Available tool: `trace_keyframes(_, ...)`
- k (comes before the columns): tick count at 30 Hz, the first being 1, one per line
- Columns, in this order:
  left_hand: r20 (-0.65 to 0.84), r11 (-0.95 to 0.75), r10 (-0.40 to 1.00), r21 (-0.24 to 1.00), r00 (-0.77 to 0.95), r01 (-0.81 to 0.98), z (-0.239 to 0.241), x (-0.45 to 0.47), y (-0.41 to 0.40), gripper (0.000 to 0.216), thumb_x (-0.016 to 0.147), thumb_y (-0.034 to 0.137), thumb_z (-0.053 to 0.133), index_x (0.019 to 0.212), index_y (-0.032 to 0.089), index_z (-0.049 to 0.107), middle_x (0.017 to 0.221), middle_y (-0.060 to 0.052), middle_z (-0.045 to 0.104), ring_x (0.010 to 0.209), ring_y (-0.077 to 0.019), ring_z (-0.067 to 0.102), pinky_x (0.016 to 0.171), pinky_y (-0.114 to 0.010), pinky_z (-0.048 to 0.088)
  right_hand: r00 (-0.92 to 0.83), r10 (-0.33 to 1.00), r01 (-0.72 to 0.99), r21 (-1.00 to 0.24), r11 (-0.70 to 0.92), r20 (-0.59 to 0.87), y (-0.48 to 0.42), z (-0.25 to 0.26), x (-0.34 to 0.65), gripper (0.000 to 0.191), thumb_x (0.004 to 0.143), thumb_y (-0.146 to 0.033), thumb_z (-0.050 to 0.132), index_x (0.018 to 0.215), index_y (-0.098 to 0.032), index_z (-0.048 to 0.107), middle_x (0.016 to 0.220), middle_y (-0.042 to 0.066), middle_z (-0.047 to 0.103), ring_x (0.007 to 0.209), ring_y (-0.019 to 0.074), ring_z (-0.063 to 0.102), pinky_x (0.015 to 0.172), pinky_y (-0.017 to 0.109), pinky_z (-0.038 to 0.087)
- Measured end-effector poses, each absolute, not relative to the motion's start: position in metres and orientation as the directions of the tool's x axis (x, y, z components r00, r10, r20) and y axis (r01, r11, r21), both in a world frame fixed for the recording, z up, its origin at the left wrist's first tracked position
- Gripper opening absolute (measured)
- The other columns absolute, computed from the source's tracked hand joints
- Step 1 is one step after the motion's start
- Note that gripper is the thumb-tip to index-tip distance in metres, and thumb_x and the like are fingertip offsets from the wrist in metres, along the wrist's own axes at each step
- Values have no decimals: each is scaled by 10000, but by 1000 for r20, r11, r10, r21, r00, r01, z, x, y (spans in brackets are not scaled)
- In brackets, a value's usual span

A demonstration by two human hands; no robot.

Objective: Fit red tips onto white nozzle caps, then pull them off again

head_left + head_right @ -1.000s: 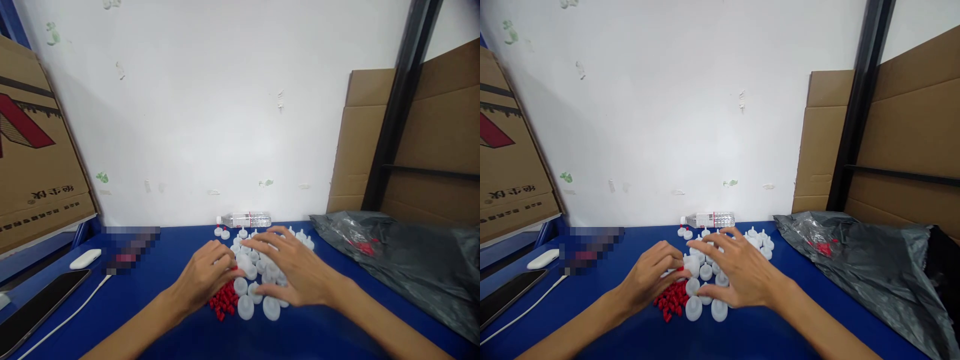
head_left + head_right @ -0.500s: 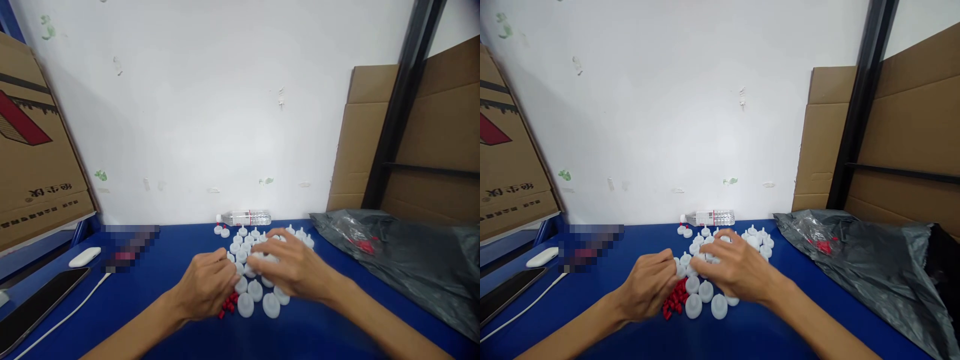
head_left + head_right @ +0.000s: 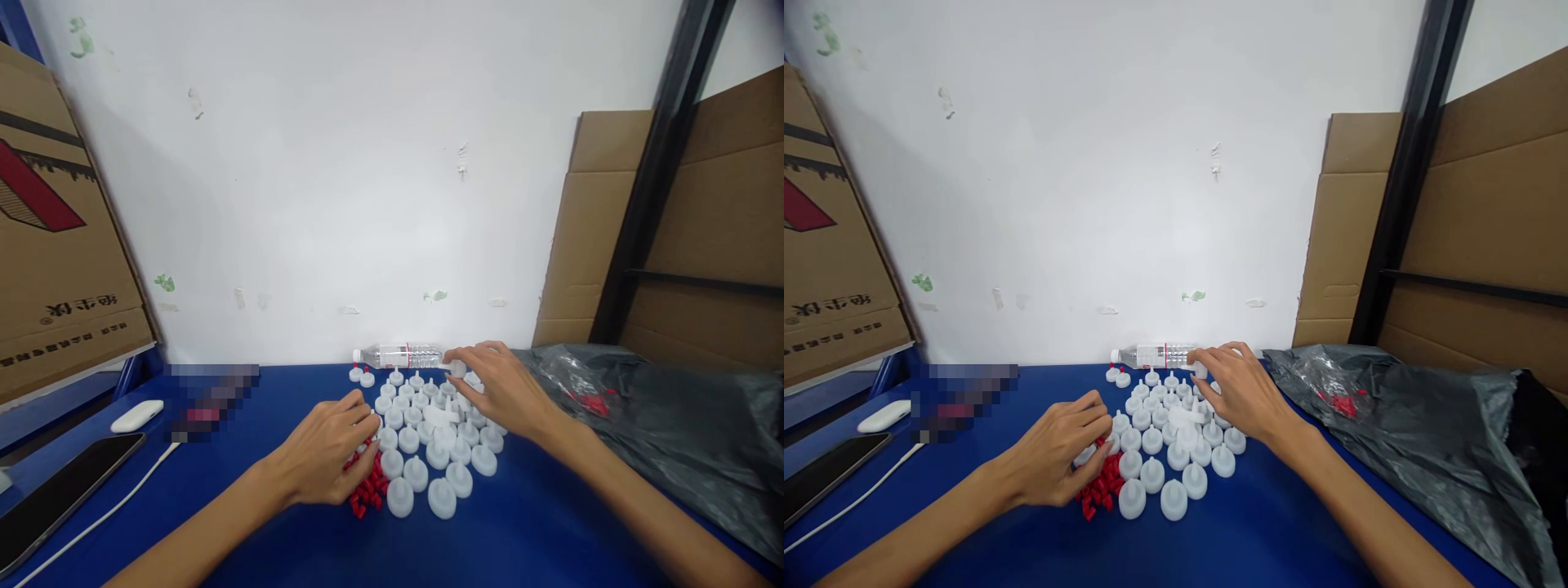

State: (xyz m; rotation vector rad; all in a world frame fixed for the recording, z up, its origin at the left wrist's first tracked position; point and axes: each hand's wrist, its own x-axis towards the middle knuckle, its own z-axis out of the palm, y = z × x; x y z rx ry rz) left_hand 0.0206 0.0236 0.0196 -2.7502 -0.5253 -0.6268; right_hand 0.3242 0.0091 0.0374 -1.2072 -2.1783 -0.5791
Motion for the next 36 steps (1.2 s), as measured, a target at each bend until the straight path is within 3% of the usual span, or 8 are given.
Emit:
trace_keyframes(3, 465, -888, 267, -222, 844, 403, 20, 20, 27, 235, 980, 198, 443, 747, 180, 470, 709, -32, 538, 753, -187, 465, 558, -295, 332, -414, 629, 867, 75, 493, 658, 10, 38, 327, 133, 937, -196, 526, 1055, -219, 583, 894, 41, 709, 846, 219, 646, 945, 452, 426)
trace_keyframes(7, 473, -877, 232, -276, 850, 393, 21, 20, 29, 326, 1022, 206, 395, 714, 182, 499, 672, -33, 535, 742, -189, 457, 560, -299, 343, -478, 611, 814, 57, 578, 631, 11, 37, 329, 114, 894, -129, 576, 954, -222, 602, 985, 40, 727, 894, 206, 669, 915, 417, 459)
trace_keyframes(11, 441, -885, 306, -194, 844, 422, 24, 19, 25, 242, 955, 195, 454, 713, 192, 456, 692, -29, 526, 744, -186, 456, 550, -301, 342, -523, 564, 787, 108, 607, 639, 13, 35, 329, 26, 898, -238, 663, 919, -226, 654, 1158, 74, 692, 1032, 250, 648, 885, 432, 478)
trace_keyframes(13, 408, -887, 335, -167, 849, 430, 25, 19, 22, 171, 896, 190, 496, 736, 197, 437, 709, -26, 526, 759, -191, 458, 551, -309, 339, -529, 556, 793, 140, 593, 641, 14, 34, 329, 83, 919, -312, 659, 907, -234, 686, 1155, 82, 674, 987, 249, 636, 841, 423, 479)
trace_keyframes(18, 323, -888, 381, -135, 866, 440, 27, 19, 20, 102, 836, 167, 518, 792, 195, 430, 773, -31, 539, 803, -204, 468, 588, -324, 355, -518, 522, 786, 136, 603, 678, 10, 31, 319, 165, 984, -315, 574, 1016, -223, 708, 917, 59, 663, 801, 189, 596, 748, 354, 435)
trace_keyframes(24, 368, -909, 336, -116, 867, 401, 25, 20, 22, 146, 837, 147, 504, 736, 192, 408, 778, -47, 510, 789, -208, 452, 695, -354, 402, -607, 413, 672, 161, 723, 679, 1, 21, 295, 218, 1003, -127, 490, 1118, -191, 663, 918, 48, 722, 815, 166, 636, 836, 362, 407)
trace_keyframes(36, 285, -904, 390, -65, 876, 423, 23, 22, 17, 121, 745, 125, 570, 768, 186, 467, 872, -52, 533, 864, -216, 465, 790, -363, 425, -652, 529, 705, 177, 687, 543, 2, 10, 283, 290, 946, -48, 535, 1139, -223, 663, 902, 29, 692, 810, 169, 590, 827, 355, 376)
